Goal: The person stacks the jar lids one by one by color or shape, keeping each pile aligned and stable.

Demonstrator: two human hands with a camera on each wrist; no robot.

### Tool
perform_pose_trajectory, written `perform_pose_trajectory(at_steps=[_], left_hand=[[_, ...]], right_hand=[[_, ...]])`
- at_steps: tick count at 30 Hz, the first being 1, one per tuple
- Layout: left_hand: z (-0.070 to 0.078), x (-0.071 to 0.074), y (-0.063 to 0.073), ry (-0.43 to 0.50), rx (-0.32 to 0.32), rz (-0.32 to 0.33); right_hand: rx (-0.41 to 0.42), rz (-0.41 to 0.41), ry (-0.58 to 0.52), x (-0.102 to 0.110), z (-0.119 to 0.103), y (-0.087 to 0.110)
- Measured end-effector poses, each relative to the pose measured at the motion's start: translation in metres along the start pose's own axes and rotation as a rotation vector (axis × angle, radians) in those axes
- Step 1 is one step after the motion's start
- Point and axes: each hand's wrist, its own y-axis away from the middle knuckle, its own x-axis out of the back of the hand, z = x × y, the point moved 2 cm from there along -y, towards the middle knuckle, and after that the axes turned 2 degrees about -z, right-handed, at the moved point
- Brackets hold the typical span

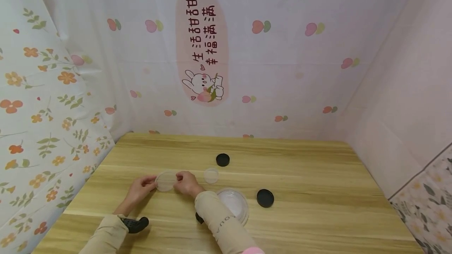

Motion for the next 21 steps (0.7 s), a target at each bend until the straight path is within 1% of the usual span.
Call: perform_pose_trajectory(at_steps=[3,5,7,8,10,12,13,14,18,20,21], left_hand=[[-0.001,-0.002,-0.001,0.015,0.011,0.024],[-0.002,-0.004,-0.001,0.018,0.010,0.043],[-0.003,-0.006,-0.002,0.019,0.010,0.061],[-0.003,-0.007,-0.002,0.015,0.010,0.069],[-0.004,-0.008,-0.001,0.015,0.013,0.081],[-0.004,-0.009,-0.001,0.011,0.021,0.088],[-0.004,-0.009,-0.001,0.008,0.022,0.089],[-0.004,-0.010,-0.001,0.003,0.023,0.089],[-0.004,-0.010,-0.001,-0.007,0.035,0.092],[-0.002,-0.010,-0.001,0.002,0.038,0.094],[-0.002,-0.010,-0.001,0.009,0.043,0.095]], right_hand=[[-0.030,-0.004,-0.001,0.002,0.000,0.000],[-0.065,-0.003,0.031,0.003,-0.007,0.002],[-0.064,0.005,0.057,0.002,-0.007,0.002],[-0.067,0.005,0.060,0.001,-0.003,0.000],[-0.067,0.005,0.064,-0.004,0.010,-0.005],[-0.050,0.004,0.048,-0.011,0.033,-0.014],[-0.060,-0.001,0.046,-0.015,0.045,-0.019],[-0.064,-0.003,0.054,-0.020,0.059,-0.026],[-0.035,-0.004,0.091,-0.038,0.112,-0.049],[-0.013,0.003,0.126,-0.038,0.114,-0.051],[0.012,0.012,0.137,-0.036,0.109,-0.049]])
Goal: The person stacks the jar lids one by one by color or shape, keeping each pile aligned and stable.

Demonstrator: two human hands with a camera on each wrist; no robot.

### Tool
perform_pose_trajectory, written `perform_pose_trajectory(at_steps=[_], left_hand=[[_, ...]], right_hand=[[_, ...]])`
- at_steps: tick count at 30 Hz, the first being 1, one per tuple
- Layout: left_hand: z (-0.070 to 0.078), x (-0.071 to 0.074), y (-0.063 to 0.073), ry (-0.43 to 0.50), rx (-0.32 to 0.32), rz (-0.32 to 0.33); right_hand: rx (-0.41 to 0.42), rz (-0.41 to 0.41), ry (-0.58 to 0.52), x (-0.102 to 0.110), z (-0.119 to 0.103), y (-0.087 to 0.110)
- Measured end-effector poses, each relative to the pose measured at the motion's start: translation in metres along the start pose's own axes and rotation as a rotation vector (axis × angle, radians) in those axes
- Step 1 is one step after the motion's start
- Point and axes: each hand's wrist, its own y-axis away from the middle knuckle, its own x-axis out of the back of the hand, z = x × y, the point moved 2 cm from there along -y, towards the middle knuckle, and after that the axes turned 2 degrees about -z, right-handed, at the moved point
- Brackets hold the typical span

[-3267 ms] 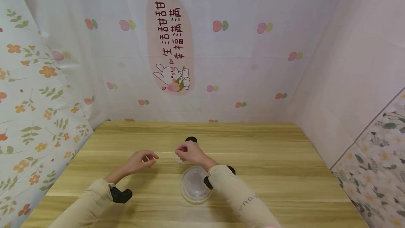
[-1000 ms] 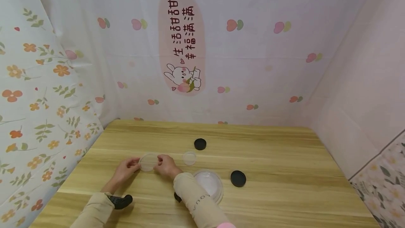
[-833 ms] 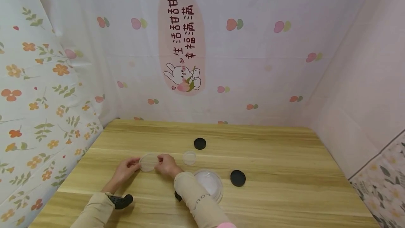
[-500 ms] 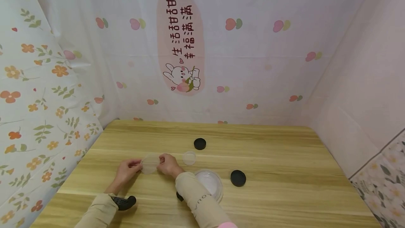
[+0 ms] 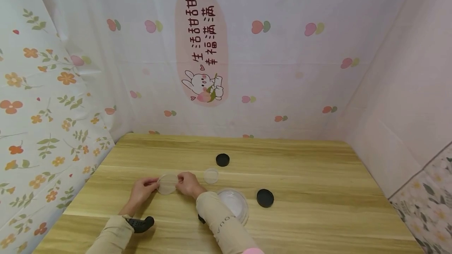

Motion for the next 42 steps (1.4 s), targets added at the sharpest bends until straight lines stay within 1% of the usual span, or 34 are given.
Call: perform_pose_trajectory(at_steps=[1,2,4,6,8,9,10,11,13,16,19,21,24,26,29,31,33,36,40,42], left_hand=[[0.001,0.000,0.000,0.006,0.003,0.001],[0.002,-0.001,0.000,0.017,0.003,0.001],[0.006,-0.002,0.001,0.030,0.005,0.000],[0.009,-0.002,0.000,0.032,0.007,0.007],[0.013,-0.003,0.000,0.017,0.002,0.024],[0.016,-0.003,0.000,0.005,0.003,0.034],[0.018,-0.003,-0.001,-0.006,0.000,0.043],[0.021,-0.004,-0.001,-0.013,-0.002,0.054],[0.027,-0.004,-0.003,-0.021,-0.003,0.067],[0.036,-0.004,-0.005,0.001,0.001,0.063],[0.045,-0.005,-0.007,0.029,0.011,0.048],[0.051,-0.006,-0.008,0.034,0.001,0.039],[0.061,-0.007,-0.008,0.060,-0.014,0.018],[0.069,-0.008,-0.007,0.076,-0.025,0.005],[0.077,-0.011,-0.008,0.106,-0.034,-0.012],[0.083,-0.013,-0.009,0.114,-0.051,-0.022],[0.089,-0.016,-0.010,0.115,-0.078,-0.037],[0.100,-0.021,-0.012,0.117,-0.121,-0.086],[0.112,-0.026,-0.014,0.117,-0.148,-0.152],[0.117,-0.029,-0.015,0.109,-0.161,-0.174]], right_hand=[[0.006,0.005,0.014,0.007,-0.011,0.005],[0.001,0.012,0.037,0.016,-0.030,0.013],[0.049,0.047,0.057,0.043,-0.075,0.035],[0.013,0.065,0.034,0.074,-0.128,0.060],[-0.045,0.091,-0.019,0.104,-0.182,0.086],[-0.062,0.115,-0.052,0.116,-0.203,0.096],[-0.090,0.139,-0.058,0.126,-0.223,0.104],[-0.129,0.159,-0.067,0.135,-0.239,0.111],[-0.126,0.213,-0.061,0.144,-0.255,0.117],[-0.102,0.278,-0.015,0.152,-0.262,0.118],[-0.109,0.310,-0.034,0.160,-0.264,0.117],[-0.108,0.315,-0.046,0.166,-0.263,0.115],[-0.119,0.292,-0.098,0.177,-0.263,0.113],[-0.125,0.259,-0.156,0.185,-0.263,0.112],[-0.121,0.224,-0.172,0.199,-0.264,0.112],[-0.116,0.202,-0.141,0.207,-0.265,0.112],[-0.100,0.186,-0.078,0.215,-0.267,0.113],[-0.100,0.159,-0.043,0.228,-0.266,0.114],[-0.109,0.124,-0.027,0.243,-0.266,0.117],[-0.117,0.109,-0.024,0.250,-0.265,0.119]])
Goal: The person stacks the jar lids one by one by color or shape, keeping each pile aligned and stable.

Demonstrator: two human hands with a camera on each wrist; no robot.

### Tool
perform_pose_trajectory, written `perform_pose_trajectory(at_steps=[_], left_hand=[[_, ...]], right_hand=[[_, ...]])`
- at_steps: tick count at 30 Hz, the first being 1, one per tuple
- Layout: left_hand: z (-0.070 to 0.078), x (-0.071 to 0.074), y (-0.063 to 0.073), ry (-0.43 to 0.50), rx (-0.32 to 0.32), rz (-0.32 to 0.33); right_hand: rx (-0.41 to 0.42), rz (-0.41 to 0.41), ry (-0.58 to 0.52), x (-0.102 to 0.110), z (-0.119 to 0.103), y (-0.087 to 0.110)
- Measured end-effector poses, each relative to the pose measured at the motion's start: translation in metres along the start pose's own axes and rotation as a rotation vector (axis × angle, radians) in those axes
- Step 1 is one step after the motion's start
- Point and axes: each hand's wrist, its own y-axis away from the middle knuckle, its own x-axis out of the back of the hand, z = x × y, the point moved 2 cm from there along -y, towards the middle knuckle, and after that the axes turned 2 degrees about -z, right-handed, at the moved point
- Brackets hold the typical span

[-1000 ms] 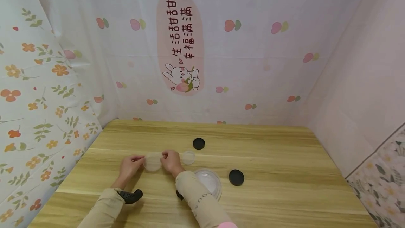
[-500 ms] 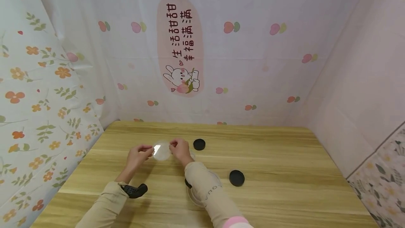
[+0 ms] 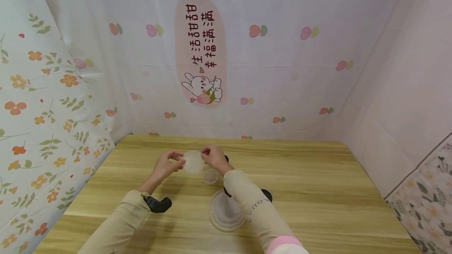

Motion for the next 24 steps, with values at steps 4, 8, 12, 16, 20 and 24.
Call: perform_pose_trajectory(at_steps=[4,8,12,16,20,24], left_hand=[[0.007,-0.011,-0.003,-0.022,-0.023,-0.038],[0.010,-0.024,-0.003,-0.064,-0.049,-0.061],[0.013,-0.036,-0.003,-0.110,-0.080,-0.076],[0.017,-0.045,-0.001,-0.138,-0.097,-0.107],[0.018,-0.052,0.000,-0.145,-0.097,-0.130],[0.017,-0.058,0.000,-0.139,-0.103,-0.154]], right_hand=[[0.002,-0.009,0.004,0.015,0.003,0.006],[0.023,-0.022,0.006,0.026,0.010,0.012],[0.031,-0.045,-0.001,0.034,0.018,0.021],[0.034,-0.066,-0.002,0.040,0.024,0.029],[0.051,-0.095,0.009,0.043,0.028,0.034],[0.055,-0.106,0.040,0.046,0.030,0.038]])
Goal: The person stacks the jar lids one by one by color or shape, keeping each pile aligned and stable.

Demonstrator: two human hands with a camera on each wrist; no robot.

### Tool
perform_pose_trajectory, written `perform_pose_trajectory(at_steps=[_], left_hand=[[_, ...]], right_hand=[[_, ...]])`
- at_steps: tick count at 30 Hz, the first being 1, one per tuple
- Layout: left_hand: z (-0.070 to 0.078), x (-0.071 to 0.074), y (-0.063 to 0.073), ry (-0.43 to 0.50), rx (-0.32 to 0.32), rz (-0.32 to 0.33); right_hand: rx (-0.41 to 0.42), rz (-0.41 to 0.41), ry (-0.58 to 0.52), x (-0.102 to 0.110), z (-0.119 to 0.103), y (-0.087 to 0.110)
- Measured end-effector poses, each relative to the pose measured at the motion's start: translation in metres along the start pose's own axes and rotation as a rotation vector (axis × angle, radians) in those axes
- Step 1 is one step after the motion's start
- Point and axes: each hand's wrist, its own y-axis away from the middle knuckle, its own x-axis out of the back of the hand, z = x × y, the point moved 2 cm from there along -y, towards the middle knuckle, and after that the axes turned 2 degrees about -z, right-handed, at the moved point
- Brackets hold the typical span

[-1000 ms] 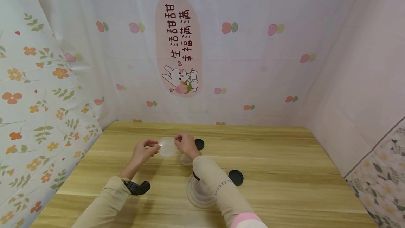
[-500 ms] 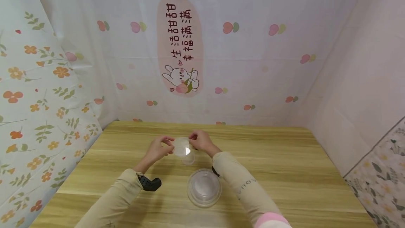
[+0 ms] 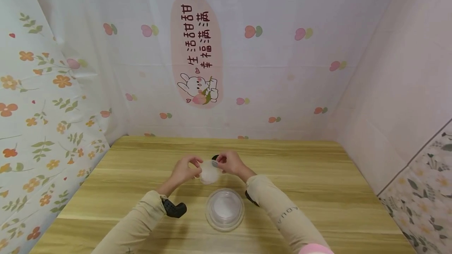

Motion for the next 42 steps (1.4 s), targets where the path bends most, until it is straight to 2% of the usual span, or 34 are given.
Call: perform_pose_trajectory(at_steps=[8,15,19,25,35,42], left_hand=[[0.000,-0.011,0.005,0.009,-0.023,-0.059],[-0.001,-0.020,0.010,-0.001,-0.088,-0.106],[-0.001,-0.025,0.014,0.004,-0.066,-0.134],[0.001,-0.033,0.016,0.030,-0.035,-0.189],[0.003,-0.044,0.024,0.047,-0.067,-0.265],[0.005,-0.049,0.027,0.047,-0.128,-0.294]], right_hand=[[0.052,-0.021,0.050,0.001,0.006,0.007],[0.075,-0.062,0.049,-0.001,0.012,0.020],[0.070,-0.078,0.060,-0.003,0.017,0.027],[0.105,-0.108,0.067,-0.003,0.023,0.038],[0.054,-0.165,-0.025,-0.001,0.035,0.057],[0.028,-0.180,-0.020,-0.001,0.035,0.067]])
